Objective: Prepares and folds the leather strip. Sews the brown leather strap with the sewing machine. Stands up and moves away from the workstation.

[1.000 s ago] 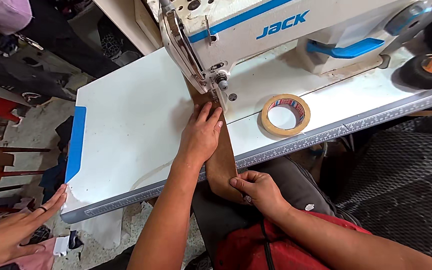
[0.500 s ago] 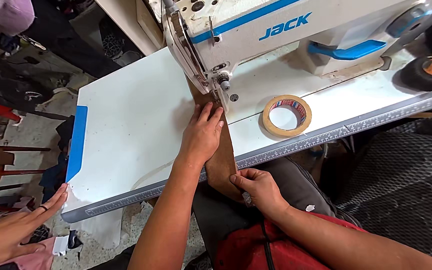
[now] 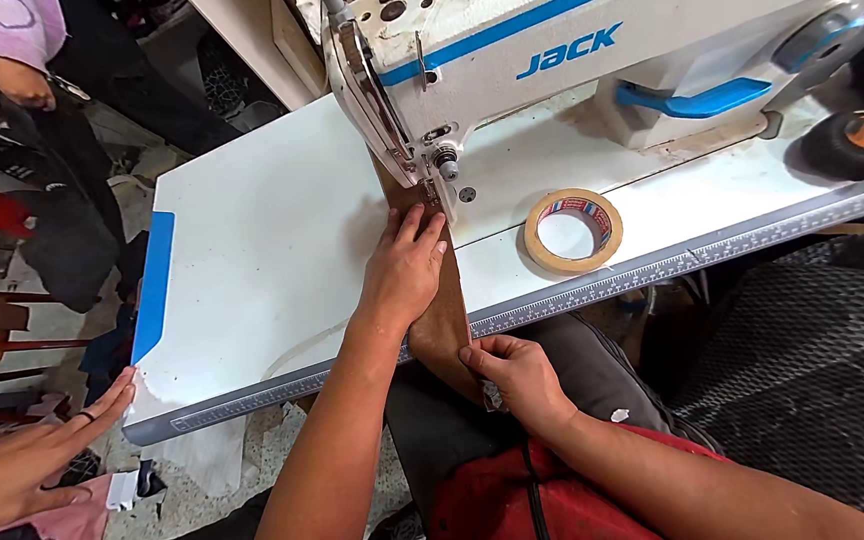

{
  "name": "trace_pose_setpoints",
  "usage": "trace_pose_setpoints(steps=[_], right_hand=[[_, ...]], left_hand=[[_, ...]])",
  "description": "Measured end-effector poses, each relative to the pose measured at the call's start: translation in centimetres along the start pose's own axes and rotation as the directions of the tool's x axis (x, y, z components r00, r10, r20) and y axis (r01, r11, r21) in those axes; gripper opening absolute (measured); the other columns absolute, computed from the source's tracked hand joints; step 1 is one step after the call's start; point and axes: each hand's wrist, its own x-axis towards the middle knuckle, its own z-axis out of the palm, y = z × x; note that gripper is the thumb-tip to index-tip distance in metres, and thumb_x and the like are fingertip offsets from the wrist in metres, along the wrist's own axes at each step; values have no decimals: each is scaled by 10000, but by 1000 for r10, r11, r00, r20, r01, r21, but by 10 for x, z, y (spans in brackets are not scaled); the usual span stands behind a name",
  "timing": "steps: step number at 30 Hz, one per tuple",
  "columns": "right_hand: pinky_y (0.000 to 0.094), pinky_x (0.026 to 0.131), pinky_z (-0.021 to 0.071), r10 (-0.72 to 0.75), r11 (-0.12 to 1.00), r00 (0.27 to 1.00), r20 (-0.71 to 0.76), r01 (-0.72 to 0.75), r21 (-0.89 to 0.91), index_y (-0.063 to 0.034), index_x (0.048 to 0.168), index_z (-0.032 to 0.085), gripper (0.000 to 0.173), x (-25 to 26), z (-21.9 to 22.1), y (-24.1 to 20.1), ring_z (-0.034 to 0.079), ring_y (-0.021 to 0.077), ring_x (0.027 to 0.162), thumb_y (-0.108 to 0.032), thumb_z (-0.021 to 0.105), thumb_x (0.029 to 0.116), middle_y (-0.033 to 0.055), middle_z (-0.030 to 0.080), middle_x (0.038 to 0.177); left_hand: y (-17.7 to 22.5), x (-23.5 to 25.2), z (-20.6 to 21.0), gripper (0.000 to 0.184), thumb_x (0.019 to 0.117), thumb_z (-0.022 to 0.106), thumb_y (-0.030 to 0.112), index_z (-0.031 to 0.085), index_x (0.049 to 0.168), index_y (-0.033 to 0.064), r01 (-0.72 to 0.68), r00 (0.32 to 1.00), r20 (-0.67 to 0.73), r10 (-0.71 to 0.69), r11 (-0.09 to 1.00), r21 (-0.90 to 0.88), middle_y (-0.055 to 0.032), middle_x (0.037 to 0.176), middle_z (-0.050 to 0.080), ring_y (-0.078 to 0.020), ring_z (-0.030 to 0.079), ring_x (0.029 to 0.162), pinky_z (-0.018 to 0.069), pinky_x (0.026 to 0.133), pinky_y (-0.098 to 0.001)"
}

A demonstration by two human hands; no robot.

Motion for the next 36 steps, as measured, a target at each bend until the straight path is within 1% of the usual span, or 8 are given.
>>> trace_pose_setpoints(steps=[6, 10, 14, 18, 22, 26, 29, 36], right_hand=[[320, 716, 596, -41, 999, 999, 4, 41, -21, -155, 888, 795, 161, 0, 0, 1, 706, 126, 752, -315, 808, 893, 3, 740, 787], [288, 711, 589, -49, 999, 992, 117, 51, -17, -113, 1017, 699, 273, -4, -9, 17, 712, 112, 769, -329, 807, 892, 19, 749, 850], [276, 698, 546, -61, 994, 989, 134, 72, -79, -128, 886, 729, 239, -4, -22, 28, 664, 92, 733, -351, 815, 877, -4, 714, 789], [287, 814, 601, -70, 990, 982, 176, 91, -110, -157, 996, 801, 203, -1, -21, 28, 722, 78, 881, -339, 793, 906, -27, 774, 939], [291, 820, 581, -64, 963, 980, 190, 111, -245, -204, 884, 820, 223, 2, -20, 28, 706, 15, 895, -415, 756, 918, -91, 780, 994], [303, 730, 550, -35, 961, 987, 155, 75, -266, -198, 868, 791, 241, 4, -23, 31, 676, 41, 770, -434, 756, 908, -71, 736, 810], [319, 754, 562, 26, 988, 995, 97, -11, -153, -157, 838, 761, 241, -2, -23, 30, 685, 81, 775, -392, 808, 870, -31, 727, 786], [305, 664, 560, 69, 997, 993, 96, -71, 15, -81, 838, 693, 255, -14, -23, 27, 661, 130, 675, -290, 839, 854, 41, 691, 739]], left_hand=[[0, 0, 0, 488, 1109, 334, 420, 501, 1535, 252, 10, 1000, 1, -10, 1000, -5, -53, 1658, 358, -346, 279, 1545, 351, 1194, -542], [1, -1, 1, 492, 1111, 318, 424, 475, 1552, 271, 39, 999, 15, -38, 999, -38, -14, 1678, 320, -326, 235, 1563, 311, 1219, -536], [-3, -3, 5, 506, 1110, 299, 437, 443, 1571, 286, 41, 999, 21, -39, 995, -86, 5, 1693, 283, -303, 169, 1583, 246, 1249, -529], [-5, -4, 9, 511, 1111, 283, 436, 429, 1579, 293, 34, 999, 2, -34, 993, -112, 8, 1696, 276, -281, 152, 1588, 203, 1267, -510], [-3, -4, 7, 506, 1112, 296, 424, 425, 1581, 286, 40, 999, 8, -39, 994, -106, -2, 1698, 270, -289, 155, 1587, 206, 1267, -509], [0, -3, 7, 504, 1112, 308, 417, 436, 1576, 267, 31, 999, 11, -31, 997, -66, -27, 1692, 285, -312, 173, 1581, 216, 1262, -519], [-1, -4, 8, 480, 1112, 337, 378, 499, 1537, 225, -27, 999, -42, 26, 999, -40, -61, 1653, 366, -290, 253, 1561, 240, 1254, -531], [-4, -2, 4, 471, 1108, 352, 394, 522, 1515, 228, -47, 998, -44, 46, 999, -28, -51, 1632, 403, -246, 339, 1528, 318, 1229, -479]])
